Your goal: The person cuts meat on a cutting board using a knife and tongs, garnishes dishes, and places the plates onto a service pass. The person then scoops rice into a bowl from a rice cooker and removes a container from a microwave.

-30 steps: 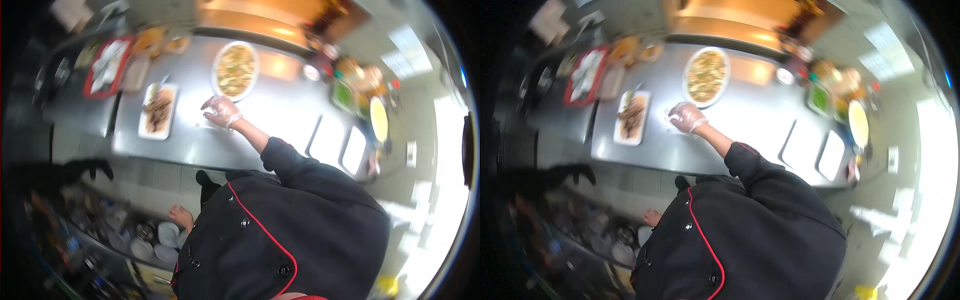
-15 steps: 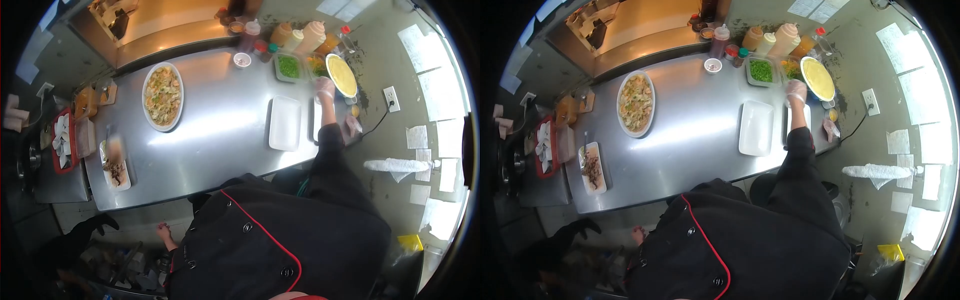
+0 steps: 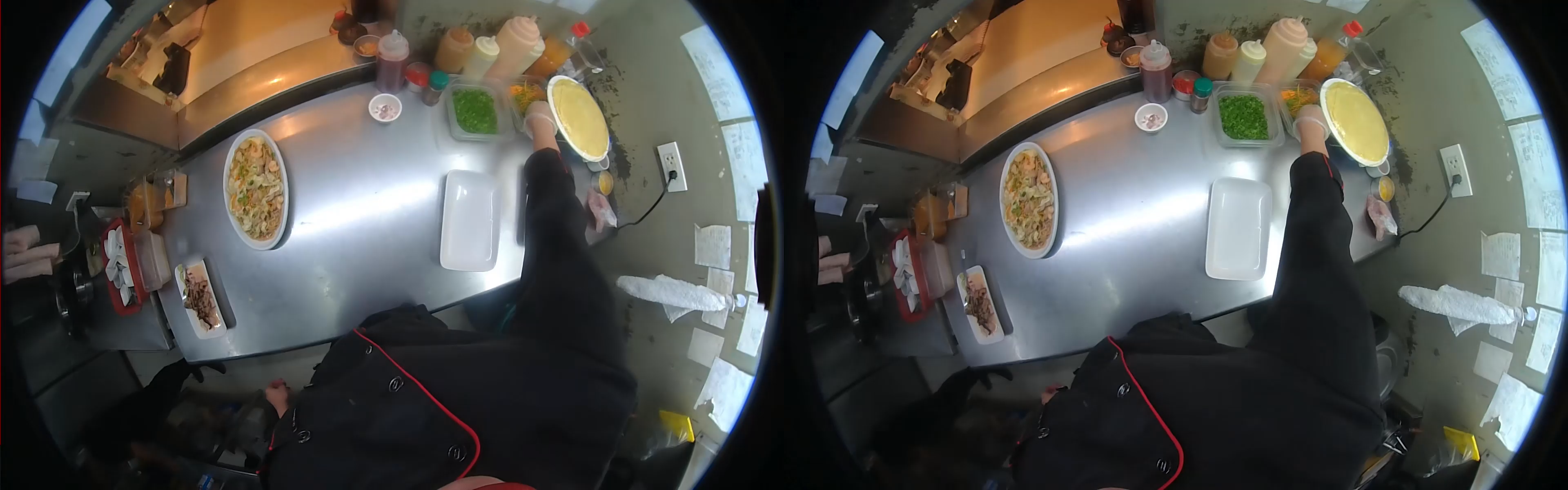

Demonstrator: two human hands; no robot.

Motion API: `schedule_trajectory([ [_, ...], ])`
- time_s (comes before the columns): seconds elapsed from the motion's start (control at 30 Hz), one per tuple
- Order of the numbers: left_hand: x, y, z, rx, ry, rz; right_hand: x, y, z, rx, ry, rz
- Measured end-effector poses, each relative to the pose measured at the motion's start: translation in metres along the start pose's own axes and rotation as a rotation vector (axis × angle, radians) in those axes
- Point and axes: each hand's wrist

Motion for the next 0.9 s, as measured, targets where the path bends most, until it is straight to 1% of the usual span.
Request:
schedule_trajectory([
  [0.03,0.001,0.0,0.008,-0.177,0.057,-0.053,-0.006,-0.001,-0.006,-0.015,-0.004,-0.012],
  [0.13,0.005,0.018,0.014,-0.315,0.317,0.059,-0.026,0.004,-0.019,-0.073,-0.002,-0.063],
  [0.23,0.01,0.029,0.015,-0.212,0.277,0.067,-0.021,-0.001,-0.007,-0.043,-0.043,-0.024],
  [0.33,0.019,0.036,0.013,-0.233,0.221,0.097,-0.044,0.01,-0.007,-0.016,-0.013,0.076],
  [0.43,0.033,0.045,0.008,-0.086,0.158,0.079,-0.056,0.025,0.015,0.215,0.044,0.306],
  [0.53,0.028,0.037,0.003,-0.131,0.13,0.001,-0.062,0.047,0.032,0.267,-0.071,0.41],
  [0.57,0.028,0.036,0.002,-0.111,0.117,0.008,-0.08,0.065,0.019,0.182,-0.061,0.44],
  [0.6,0.029,0.041,0.001,-0.088,0.105,0.015,-0.113,0.094,-0.009,0.096,-0.048,0.472],
  [0.67,0.027,0.043,-0.003,-0.05,0.091,0.044,-0.115,0.101,-0.006,0.024,0.008,0.483],
  [0.73,0.02,0.034,-0.005,-0.03,0.084,0.091,-0.059,0.073,0.033,0.051,0.084,0.439],
  [0.83,0.014,0.028,-0.009,-0.022,0.087,0.094,-0.072,0.073,0.01,0.227,0.146,0.438],
  [0.87,0.013,0.027,-0.009,-0.037,0.097,0.083,-0.075,0.078,0.007,0.186,0.178,0.371],
  [0.9,0.017,0.033,-0.008,-0.053,0.107,0.074,-0.053,0.063,0.024,0.146,0.209,0.305],
])
Point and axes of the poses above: each hand's wrist, its own x-axis away from the middle knuckle, its own z-axis out of the back of the hand, y = z × x, and after that the axes turned 8 degrees about z, right-handed
